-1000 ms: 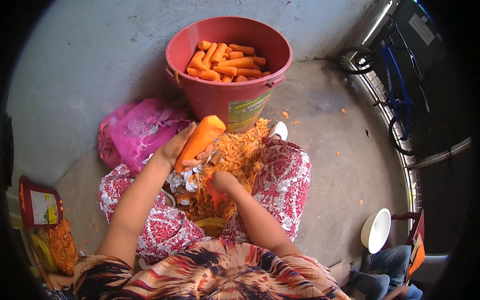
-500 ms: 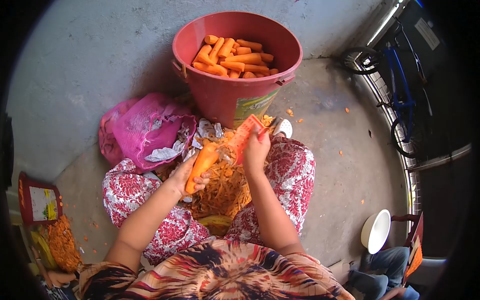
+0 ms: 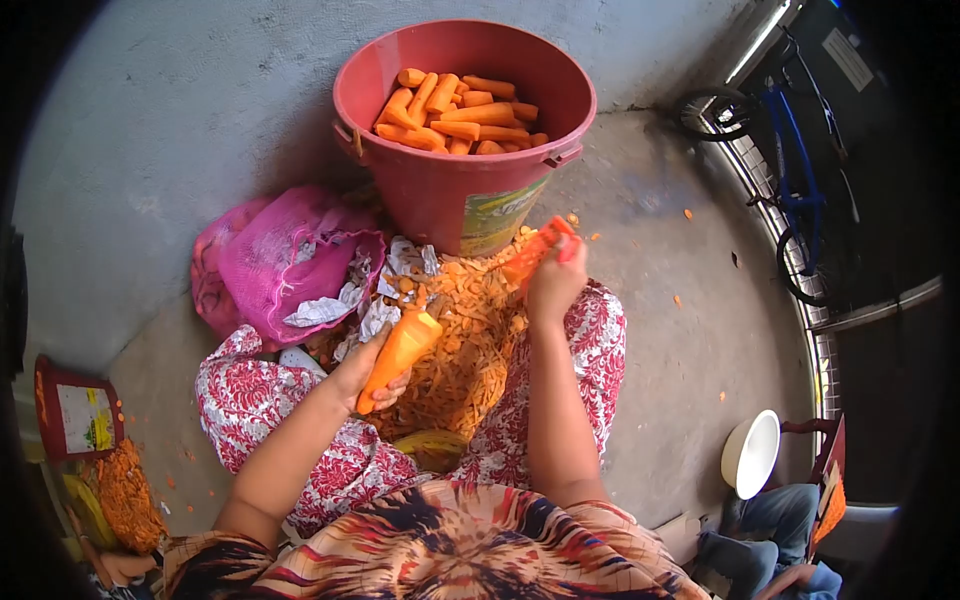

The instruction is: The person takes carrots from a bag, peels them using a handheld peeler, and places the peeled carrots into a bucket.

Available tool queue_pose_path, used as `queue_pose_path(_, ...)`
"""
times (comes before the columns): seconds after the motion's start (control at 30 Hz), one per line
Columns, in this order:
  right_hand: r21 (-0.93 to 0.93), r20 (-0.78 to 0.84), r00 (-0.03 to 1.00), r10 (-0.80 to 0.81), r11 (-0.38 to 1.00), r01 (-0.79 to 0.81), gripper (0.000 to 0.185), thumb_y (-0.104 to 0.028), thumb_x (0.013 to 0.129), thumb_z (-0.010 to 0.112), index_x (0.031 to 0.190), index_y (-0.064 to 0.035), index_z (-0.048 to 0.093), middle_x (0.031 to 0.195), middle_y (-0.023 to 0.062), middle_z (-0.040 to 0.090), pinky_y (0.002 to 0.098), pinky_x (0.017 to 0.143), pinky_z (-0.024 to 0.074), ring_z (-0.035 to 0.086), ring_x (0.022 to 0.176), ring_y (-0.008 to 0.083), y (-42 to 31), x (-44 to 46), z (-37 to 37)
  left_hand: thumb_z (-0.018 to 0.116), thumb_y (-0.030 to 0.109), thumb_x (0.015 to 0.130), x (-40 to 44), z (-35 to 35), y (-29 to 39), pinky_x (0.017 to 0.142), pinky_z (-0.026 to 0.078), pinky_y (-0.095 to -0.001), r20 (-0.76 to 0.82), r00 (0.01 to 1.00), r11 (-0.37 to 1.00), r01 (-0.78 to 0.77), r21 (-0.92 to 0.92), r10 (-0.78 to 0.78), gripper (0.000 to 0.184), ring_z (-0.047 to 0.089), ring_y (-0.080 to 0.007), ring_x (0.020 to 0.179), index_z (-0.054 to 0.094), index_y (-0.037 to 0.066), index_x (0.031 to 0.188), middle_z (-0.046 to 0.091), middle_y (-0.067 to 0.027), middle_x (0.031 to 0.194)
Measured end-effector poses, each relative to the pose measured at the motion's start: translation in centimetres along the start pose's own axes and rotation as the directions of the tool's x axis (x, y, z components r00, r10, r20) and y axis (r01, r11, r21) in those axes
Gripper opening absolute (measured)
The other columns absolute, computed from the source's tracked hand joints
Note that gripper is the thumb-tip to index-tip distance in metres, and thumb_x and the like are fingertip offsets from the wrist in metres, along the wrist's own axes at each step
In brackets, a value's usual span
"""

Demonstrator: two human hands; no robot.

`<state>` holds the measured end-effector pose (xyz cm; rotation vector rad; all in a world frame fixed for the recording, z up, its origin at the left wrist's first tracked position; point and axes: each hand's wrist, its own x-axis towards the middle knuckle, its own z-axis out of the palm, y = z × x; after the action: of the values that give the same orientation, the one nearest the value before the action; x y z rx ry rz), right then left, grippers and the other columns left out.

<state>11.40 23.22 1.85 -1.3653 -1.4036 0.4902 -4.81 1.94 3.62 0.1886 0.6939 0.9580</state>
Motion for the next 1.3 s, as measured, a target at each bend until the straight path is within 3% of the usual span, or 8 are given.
queue_pose_path(0.3,-0.202,0.594,0.803,0.055,0.976,0.083,0.018,-0.014,0.086,0.042,0.093,-0.0032,0.054,0.071,0.0108,0.060,0.0265,0.052,0.0451,0.056,0.055,0.0154,0.2,-4.0,1.4,0.037,0.046,0.085,0.1,-1.9,1.2,0.034,0.038,-0.0209,-0.111,0.994,1.000,-0.008,0.005,0.009,0.037,0.043,-0.0078,0.039,0.044,0.013,0.101,0.047,-0.0042,0.061)
queue_pose_path(0.5,-0.135,0.976,-0.105,0.189,0.913,0.386,0.020,-0.015,0.074,0.049,0.084,-0.0026,0.061,0.081,0.0175,0.060,0.0380,0.065,0.0458,0.058,0.075,0.0334,7.3,-8.3,3.7,0.053,0.032,0.082,-1.2,3.4,10.4,0.036,0.038,-0.0189,-0.058,0.951,0.506,-0.109,0.856,0.303,0.035,0.047,-0.0069,0.044,0.044,0.006,0.104,0.049,-0.0024,0.064)
queue_pose_path(0.7,-0.186,0.961,-0.094,0.262,0.856,0.482,0.027,-0.020,0.076,0.043,0.088,-0.0028,0.059,0.086,0.0196,0.059,0.0393,0.072,0.0433,0.056,0.081,0.0328,3.2,-10.4,3.6,0.043,0.045,0.083,3.1,6.8,22.9,0.058,0.043,-0.0240,-0.033,0.642,0.509,-0.575,0.640,0.766,0.046,0.054,-0.0125,0.069,0.045,0.005,0.106,0.056,-0.0057,0.083)
queue_pose_path(0.8,-0.226,0.965,-0.008,0.263,0.845,0.485,0.026,-0.020,0.075,0.044,0.087,-0.0025,0.058,0.085,0.0200,0.059,0.0396,0.071,0.0433,0.056,0.081,0.0337,3.9,-10.2,4.1,0.041,0.036,0.086,2.8,4.8,23.6,0.063,0.042,-0.0239,-0.012,0.337,0.100,-0.247,0.964,0.941,0.033,0.053,-0.0109,0.076,0.047,0.007,0.099,0.056,-0.0043,0.080)
queue_pose_path(0.93,-0.215,0.957,-0.069,0.282,0.848,0.485,0.026,-0.019,0.075,0.043,0.087,-0.0015,0.057,0.086,0.0208,0.058,0.0402,0.070,0.0430,0.056,0.081,0.0344,3.4,-9.8,3.8,0.042,0.018,0.085,1.9,-5.9,19.5,0.051,0.041,-0.0246,0.011,0.847,0.226,-0.154,0.962,0.531,0.013,0.051,-0.0109,0.057,0.046,0.006,0.080,0.053,-0.0024,0.064)
queue_pose_path(1.07,-0.223,0.931,-0.134,0.340,0.818,0.531,0.027,-0.019,0.075,0.043,0.089,-0.0013,0.057,0.087,0.0214,0.058,0.0405,0.071,0.0426,0.055,0.082,0.0348,3.4,-10.3,3.8,0.045,0.013,0.075,-0.7,-21.6,13.1,0.067,0.045,-0.0390,-0.197,0.904,-0.569,0.395,0.721,0.379,0.017,0.056,-0.0285,0.079,0.055,0.001,0.081,0.057,-0.0150,0.080)
queue_pose_path(1.2,-0.237,0.936,-0.113,0.335,0.832,0.501,0.029,-0.025,0.078,0.044,0.087,-0.0002,0.054,0.084,0.0216,0.057,0.0419,0.070,0.0417,0.054,0.081,0.0369,4.2,-11.2,4.3,0.051,0.016,0.071,-4.5,-28.5,16.0,0.072,0.044,-0.0287,-0.633,0.632,0.811,0.012,0.585,0.447,0.027,0.055,-0.0201,0.082,0.055,-0.001,0.092,0.057,-0.0172,0.090)
queue_pose_path(1.3,-0.231,0.941,-0.106,0.321,0.841,0.490,0.029,-0.027,0.078,0.044,0.085,-0.0007,0.054,0.082,0.0217,0.057,0.0427,0.069,0.0414,0.053,0.079,0.0377,4.3,-11.9,4.8,0.046,0.015,0.074,-7.4,-31.8,17.8,0.077,0.043,-0.0329,-0.660,0.520,0.651,0.236,0.721,0.542,0.031,0.055,-0.0265,0.088,0.052,-0.002,0.100,0.055,-0.0215,0.098)
